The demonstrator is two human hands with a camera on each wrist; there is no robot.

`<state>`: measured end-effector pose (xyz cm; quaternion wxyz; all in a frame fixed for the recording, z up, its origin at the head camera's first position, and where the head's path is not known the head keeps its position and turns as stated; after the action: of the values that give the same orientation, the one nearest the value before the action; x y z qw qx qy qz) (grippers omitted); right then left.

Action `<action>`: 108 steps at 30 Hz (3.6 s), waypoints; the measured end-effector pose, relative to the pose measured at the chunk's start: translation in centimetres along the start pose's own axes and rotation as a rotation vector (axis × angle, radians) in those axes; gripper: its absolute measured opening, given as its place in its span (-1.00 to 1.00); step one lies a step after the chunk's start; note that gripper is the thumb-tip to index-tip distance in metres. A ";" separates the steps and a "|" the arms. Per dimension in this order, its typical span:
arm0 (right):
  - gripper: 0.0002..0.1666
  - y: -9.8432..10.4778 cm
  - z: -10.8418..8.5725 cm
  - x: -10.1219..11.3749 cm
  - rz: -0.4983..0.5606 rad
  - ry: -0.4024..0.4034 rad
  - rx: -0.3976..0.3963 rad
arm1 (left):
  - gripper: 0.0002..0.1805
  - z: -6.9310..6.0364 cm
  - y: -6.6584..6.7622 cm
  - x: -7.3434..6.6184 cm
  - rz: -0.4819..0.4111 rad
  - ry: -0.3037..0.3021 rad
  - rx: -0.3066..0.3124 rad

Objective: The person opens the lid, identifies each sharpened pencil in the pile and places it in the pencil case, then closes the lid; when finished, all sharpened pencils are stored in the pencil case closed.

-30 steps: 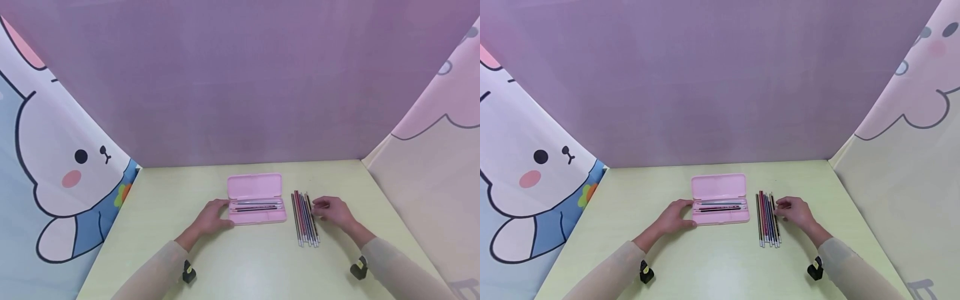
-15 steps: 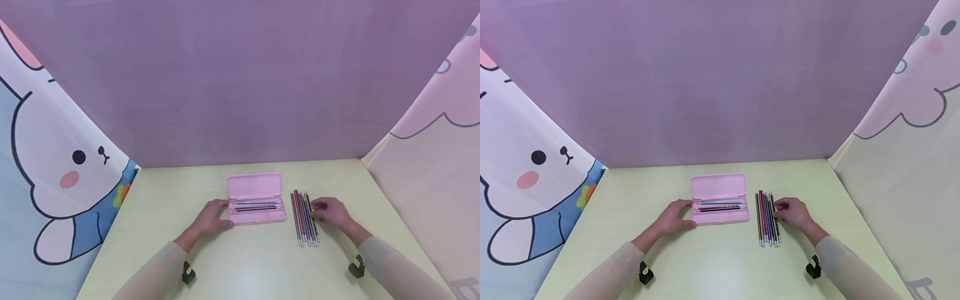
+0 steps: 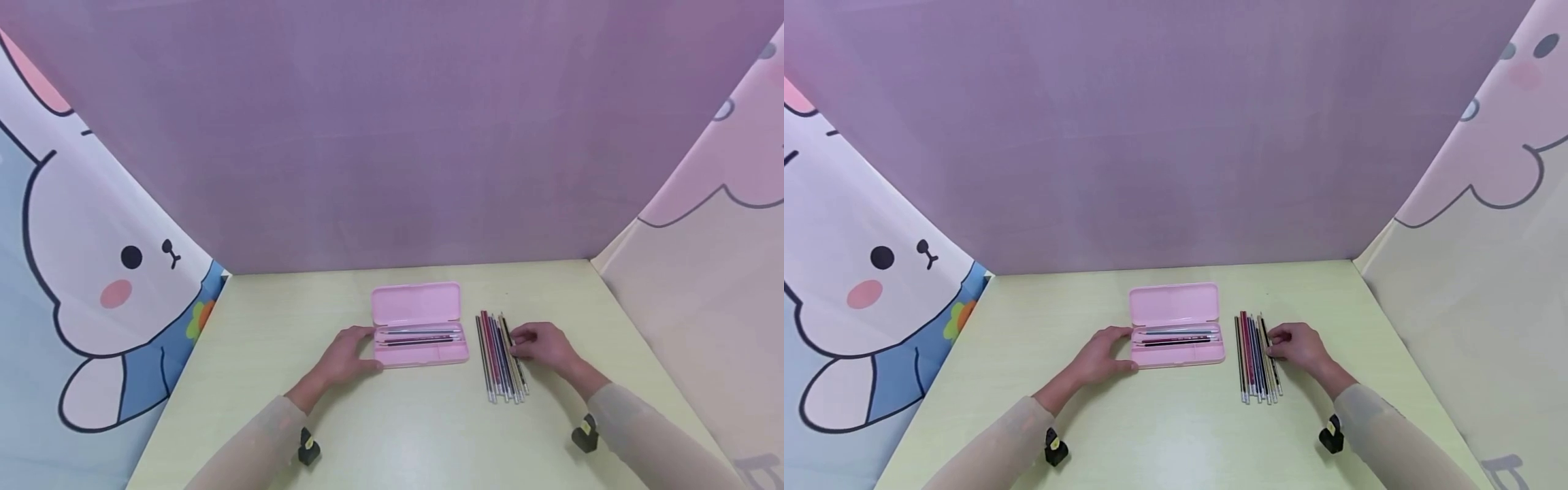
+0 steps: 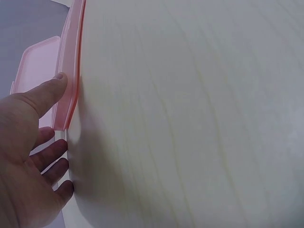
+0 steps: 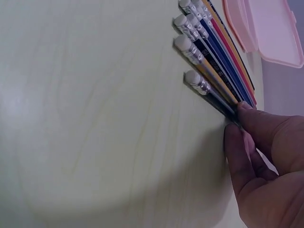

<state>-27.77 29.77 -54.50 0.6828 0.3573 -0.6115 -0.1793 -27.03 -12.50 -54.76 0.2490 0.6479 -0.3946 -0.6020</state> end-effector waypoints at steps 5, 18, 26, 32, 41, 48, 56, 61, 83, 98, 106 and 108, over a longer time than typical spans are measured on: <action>-0.51 0.4 0.0 0.3 -0.006 -0.036 -0.010 | -0.11 0.0 0.1 -0.1 0.007 -0.006 -0.001; -0.53 0.9 0.2 0.9 0.005 -0.122 -0.028 | -0.10 0.2 0.2 -0.2 0.021 -0.008 0.010; -0.56 0.4 0.0 0.8 0.043 -0.167 -0.011 | -0.10 0.1 0.2 -0.1 0.008 0.001 0.005; -0.61 0.0 -0.3 0.4 0.065 -0.186 -0.026 | -0.11 0.0 0.0 0.1 0.011 0.007 0.007; -0.63 1.2 -0.1 0.7 0.097 -0.153 -0.072 | -0.11 0.0 -0.1 0.1 0.011 0.003 -0.001; -0.60 1.8 0.6 2.5 0.202 -0.064 -0.081 | -0.10 0.0 0.0 0.0 0.016 -0.011 0.000; -0.60 2.2 1.8 5.3 0.200 0.018 -0.054 | -0.11 -0.3 0.2 0.0 -0.005 -0.009 0.010; -0.62 2.2 2.6 7.2 0.166 0.065 -0.030 | -0.11 -0.2 0.0 0.1 -0.016 -0.001 0.023; -0.81 -2.6 7.2 12.1 0.012 0.250 0.090 | -0.15 -0.1 0.2 0.0 -0.080 -0.008 0.033; -0.85 -7.1 9.4 14.2 0.012 0.367 0.259 | -0.11 -0.1 -0.1 -0.1 -0.128 0.004 0.082; -0.85 -9.6 9.5 14.9 0.003 0.396 0.312 | -0.11 -0.1 0.0 -0.1 -0.092 0.000 0.079; -0.84 -10.1 9.4 15.0 -0.002 0.397 0.311 | -0.11 -0.1 0.0 -0.1 -0.091 0.003 0.078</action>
<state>-32.08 10.11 -51.07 0.7261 0.4871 -0.4852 -0.0100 -26.98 -12.47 -54.68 0.1965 0.6752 -0.3874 -0.5961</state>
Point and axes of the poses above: each hand's wrist, its own z-axis towards the middle knuckle, its own y-axis out of the back of the hand, x = y × z, the point moved 7 cm from there along z, towards the middle knuckle, and after that the axes turned 11 degrees about y, right-handed, at the moved point
